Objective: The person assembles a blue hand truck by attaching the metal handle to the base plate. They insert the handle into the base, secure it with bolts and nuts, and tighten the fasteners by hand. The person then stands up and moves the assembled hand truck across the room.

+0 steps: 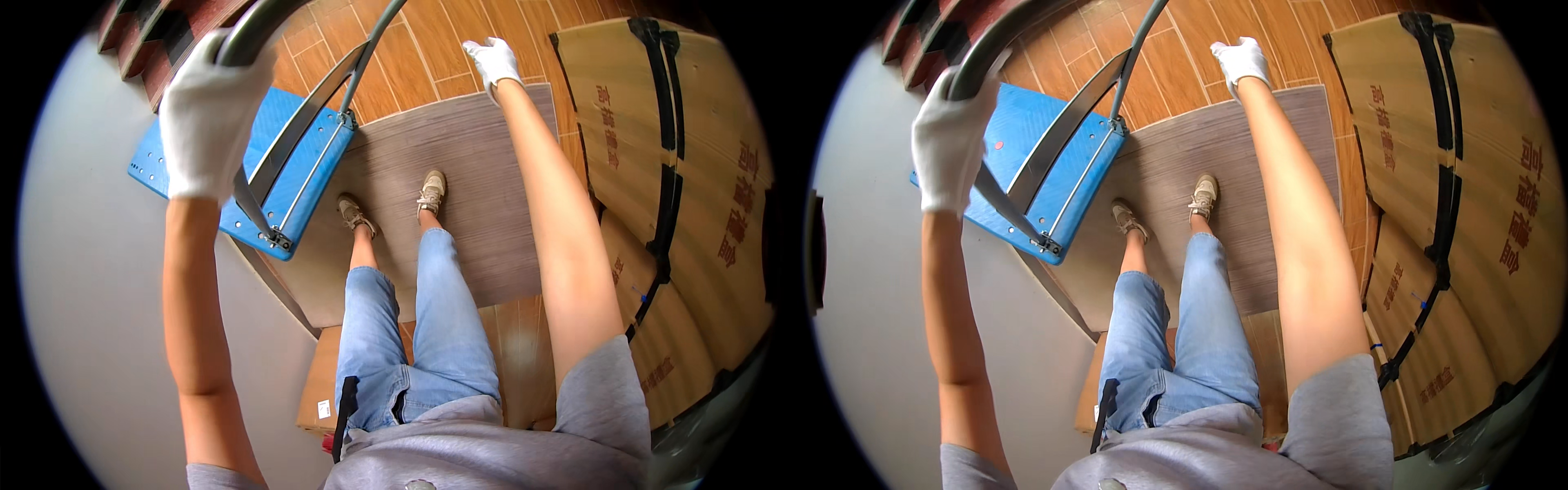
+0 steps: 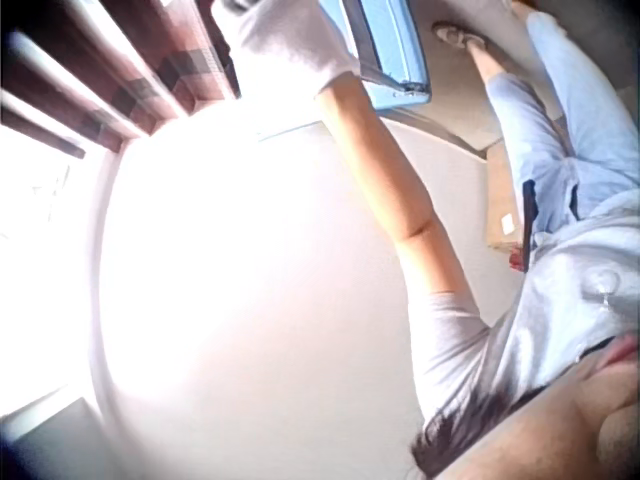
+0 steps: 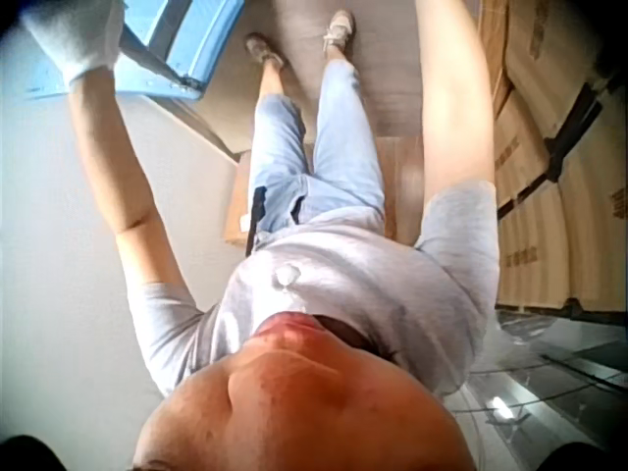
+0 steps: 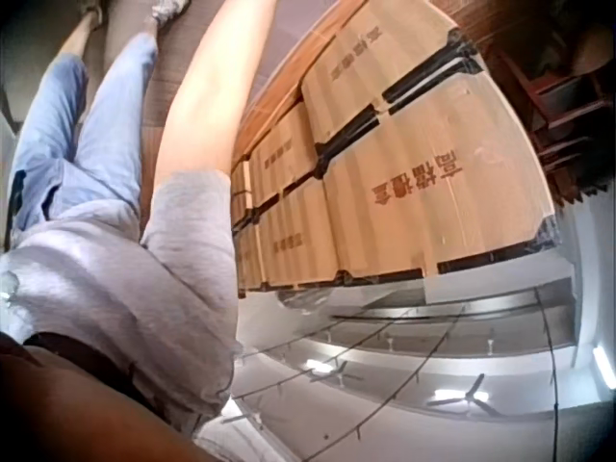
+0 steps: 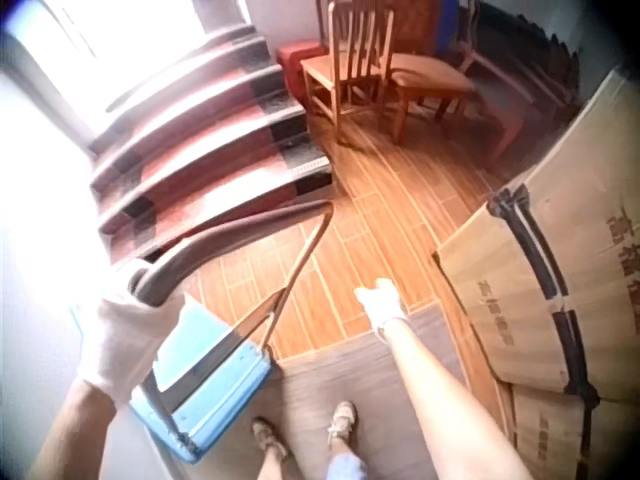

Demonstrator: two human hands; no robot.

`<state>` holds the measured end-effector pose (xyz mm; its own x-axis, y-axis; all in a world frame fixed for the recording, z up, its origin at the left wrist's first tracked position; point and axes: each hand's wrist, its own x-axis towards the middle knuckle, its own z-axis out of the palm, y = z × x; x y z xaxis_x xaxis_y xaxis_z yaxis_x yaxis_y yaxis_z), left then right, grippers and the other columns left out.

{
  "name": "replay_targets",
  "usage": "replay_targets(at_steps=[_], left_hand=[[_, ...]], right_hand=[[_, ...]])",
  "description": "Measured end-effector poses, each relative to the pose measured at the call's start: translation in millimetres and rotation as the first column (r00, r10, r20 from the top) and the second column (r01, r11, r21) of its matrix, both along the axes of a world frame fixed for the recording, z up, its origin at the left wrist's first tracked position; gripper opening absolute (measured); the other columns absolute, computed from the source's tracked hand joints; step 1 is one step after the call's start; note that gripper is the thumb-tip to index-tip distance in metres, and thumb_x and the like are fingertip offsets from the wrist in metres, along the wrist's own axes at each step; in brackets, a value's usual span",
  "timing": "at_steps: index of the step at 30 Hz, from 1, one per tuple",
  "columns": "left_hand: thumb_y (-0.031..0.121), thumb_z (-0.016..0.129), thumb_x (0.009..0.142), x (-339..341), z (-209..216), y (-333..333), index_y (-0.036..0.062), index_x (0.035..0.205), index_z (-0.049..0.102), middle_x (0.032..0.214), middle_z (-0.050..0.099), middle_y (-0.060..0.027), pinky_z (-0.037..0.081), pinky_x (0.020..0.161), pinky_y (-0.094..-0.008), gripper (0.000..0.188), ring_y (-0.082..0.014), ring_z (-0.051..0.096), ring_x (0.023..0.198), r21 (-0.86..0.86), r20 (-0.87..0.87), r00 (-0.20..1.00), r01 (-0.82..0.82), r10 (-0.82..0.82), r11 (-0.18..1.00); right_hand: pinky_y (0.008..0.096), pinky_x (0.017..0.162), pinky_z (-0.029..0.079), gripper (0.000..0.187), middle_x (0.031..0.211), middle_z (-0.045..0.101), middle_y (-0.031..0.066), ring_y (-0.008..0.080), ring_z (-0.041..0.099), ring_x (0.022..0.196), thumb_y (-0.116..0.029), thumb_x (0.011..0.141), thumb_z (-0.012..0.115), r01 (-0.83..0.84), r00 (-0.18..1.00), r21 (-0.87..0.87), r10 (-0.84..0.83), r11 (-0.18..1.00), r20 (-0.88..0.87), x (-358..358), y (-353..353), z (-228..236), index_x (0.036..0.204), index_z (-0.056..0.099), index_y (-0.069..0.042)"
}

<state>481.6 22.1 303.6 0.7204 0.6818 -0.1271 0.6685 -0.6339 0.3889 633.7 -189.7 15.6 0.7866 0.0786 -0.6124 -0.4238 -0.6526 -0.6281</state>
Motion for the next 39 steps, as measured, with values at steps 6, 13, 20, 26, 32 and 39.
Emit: replay_targets(at_steps=[6,13,20,26,32,39], left_hand=[[0.007,0.066,0.084,-125,45,34,0.0020,0.094,0.061,0.061,0.049,0.0052,0.032,0.039,-0.0176,0.012,-0.0013,0.042,0.046,-0.110,0.206,0.953,-0.203,0.222,0.973],[0.004,0.059,0.084,-285,57,29,0.0027,0.091,0.058,0.071,0.054,0.0004,0.040,0.045,-0.0225,0.007,-0.0052,0.048,0.052,-0.037,0.284,0.921,-0.268,0.268,0.963],[0.009,0.064,0.080,-384,31,-12,0.0034,0.086,0.062,0.067,0.057,-0.0021,0.047,0.055,-0.0274,0.009,-0.0107,0.055,0.058,-0.300,0.324,0.811,-0.401,0.488,0.866],[0.012,0.071,0.071,-387,23,-4,0.0109,0.075,0.061,0.059,0.056,-0.0066,0.044,0.049,-0.0342,0.011,-0.0274,0.056,0.051,-0.050,0.324,0.925,-0.190,0.196,0.981],[0.017,0.066,0.077,-429,22,-44,0.0146,0.070,0.057,0.057,0.056,-0.0057,0.046,0.047,-0.0352,0.011,-0.0252,0.058,0.050,-0.261,0.358,0.928,-0.005,0.102,0.965],[0.017,0.061,0.082,-515,29,-99,0.0154,0.066,0.059,0.055,0.056,-0.0054,0.047,0.047,-0.0362,0.015,-0.0248,0.059,0.049,-0.370,0.398,0.906,0.013,0.146,0.929]], right_hand=[[0.0416,0.105,0.038,0.105,0.140,0.040,0.0241,0.0343,0.043,0.127,-0.034,0.069,0.082,-0.048,0.994,0.113,0.037,0.992,0.100,-3,106,78,0.146,0.016,-0.006],[0.0389,0.105,0.037,0.107,0.139,0.041,0.0237,0.0317,0.044,0.128,-0.036,0.067,0.083,-0.476,0.847,0.199,0.386,0.856,0.366,-22,213,164,0.146,0.019,-0.005],[0.0341,0.098,0.043,0.105,0.126,0.054,0.0250,0.0305,0.054,0.116,-0.039,0.066,0.083,-0.738,0.568,-0.007,0.626,0.675,0.534,-68,290,247,0.147,0.023,-0.009],[0.0325,0.085,0.049,0.099,0.104,0.062,0.0179,0.0246,0.061,0.093,-0.037,0.068,0.082,-0.840,0.406,-0.002,0.630,0.543,0.662,-104,352,255,0.147,0.026,-0.016],[0.0302,0.074,0.051,0.018,0.091,0.068,0.0105,0.0271,0.065,0.080,-0.025,0.083,0.068,-0.897,0.000,-0.223,0.505,0.382,0.863,-112,310,237,0.096,0.068,-0.014],[0.0320,0.072,0.055,0.012,0.084,0.069,0.0130,0.0257,0.069,0.076,-0.011,0.077,0.066,-0.785,-0.180,-0.479,0.595,0.392,0.783,-206,191,298,0.086,0.070,-0.005]])
